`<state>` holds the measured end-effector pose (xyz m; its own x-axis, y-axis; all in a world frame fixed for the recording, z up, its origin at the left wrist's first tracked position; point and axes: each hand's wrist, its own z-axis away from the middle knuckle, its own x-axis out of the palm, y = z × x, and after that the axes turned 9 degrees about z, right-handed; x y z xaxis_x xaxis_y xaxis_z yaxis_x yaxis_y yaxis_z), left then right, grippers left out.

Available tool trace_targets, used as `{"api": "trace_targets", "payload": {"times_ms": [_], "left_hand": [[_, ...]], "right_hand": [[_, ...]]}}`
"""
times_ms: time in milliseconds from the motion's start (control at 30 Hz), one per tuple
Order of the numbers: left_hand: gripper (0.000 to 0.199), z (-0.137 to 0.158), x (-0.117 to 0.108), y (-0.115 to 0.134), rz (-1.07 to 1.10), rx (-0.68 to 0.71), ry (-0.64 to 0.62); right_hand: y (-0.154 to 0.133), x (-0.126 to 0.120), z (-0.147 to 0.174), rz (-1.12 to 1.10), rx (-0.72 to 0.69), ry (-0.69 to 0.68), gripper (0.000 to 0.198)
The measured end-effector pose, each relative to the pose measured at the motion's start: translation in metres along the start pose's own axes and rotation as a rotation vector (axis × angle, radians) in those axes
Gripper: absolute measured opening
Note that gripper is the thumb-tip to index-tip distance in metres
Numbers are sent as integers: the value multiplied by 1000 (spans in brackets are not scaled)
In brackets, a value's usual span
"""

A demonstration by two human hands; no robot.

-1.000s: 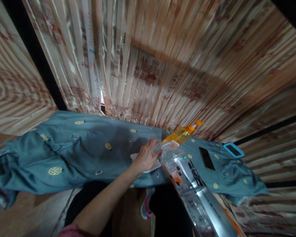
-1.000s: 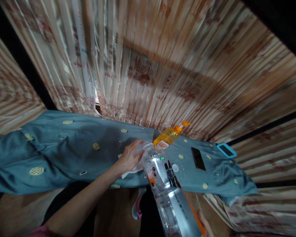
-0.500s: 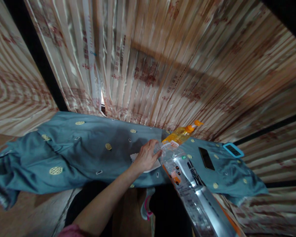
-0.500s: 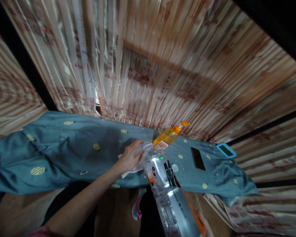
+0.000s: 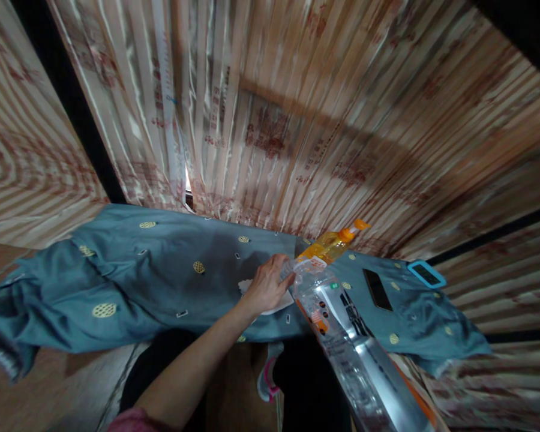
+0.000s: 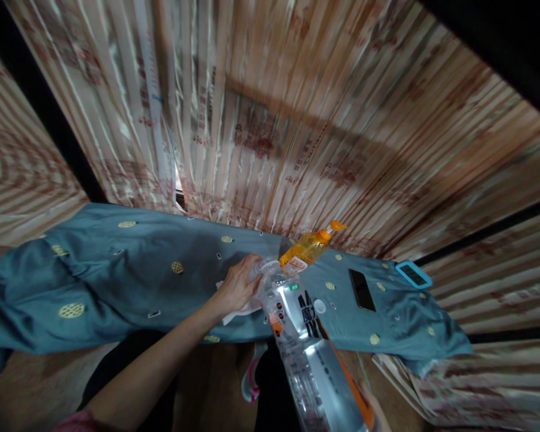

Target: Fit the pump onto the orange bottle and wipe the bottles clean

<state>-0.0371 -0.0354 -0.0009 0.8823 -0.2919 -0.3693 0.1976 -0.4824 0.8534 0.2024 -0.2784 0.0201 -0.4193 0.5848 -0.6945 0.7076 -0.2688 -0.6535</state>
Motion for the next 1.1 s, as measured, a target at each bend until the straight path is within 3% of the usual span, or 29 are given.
{"api": "trace_targets", "payload": {"times_ms": [133, 400, 767, 1100], "left_hand": [[29, 1, 1, -1, -2, 4, 5], [26, 0, -1, 2, -10, -4, -1], [26, 0, -1, 3, 18, -11, -2], [27, 1, -1, 2, 1, -6, -13]], "right_hand": [[30, -8, -31, 4, 65, -90, 33], [56, -8, -20, -28, 40, -164, 36], [48, -14, -30, 19, -41, -126, 22], [32, -9, -33, 52, -70, 3, 46]]}}
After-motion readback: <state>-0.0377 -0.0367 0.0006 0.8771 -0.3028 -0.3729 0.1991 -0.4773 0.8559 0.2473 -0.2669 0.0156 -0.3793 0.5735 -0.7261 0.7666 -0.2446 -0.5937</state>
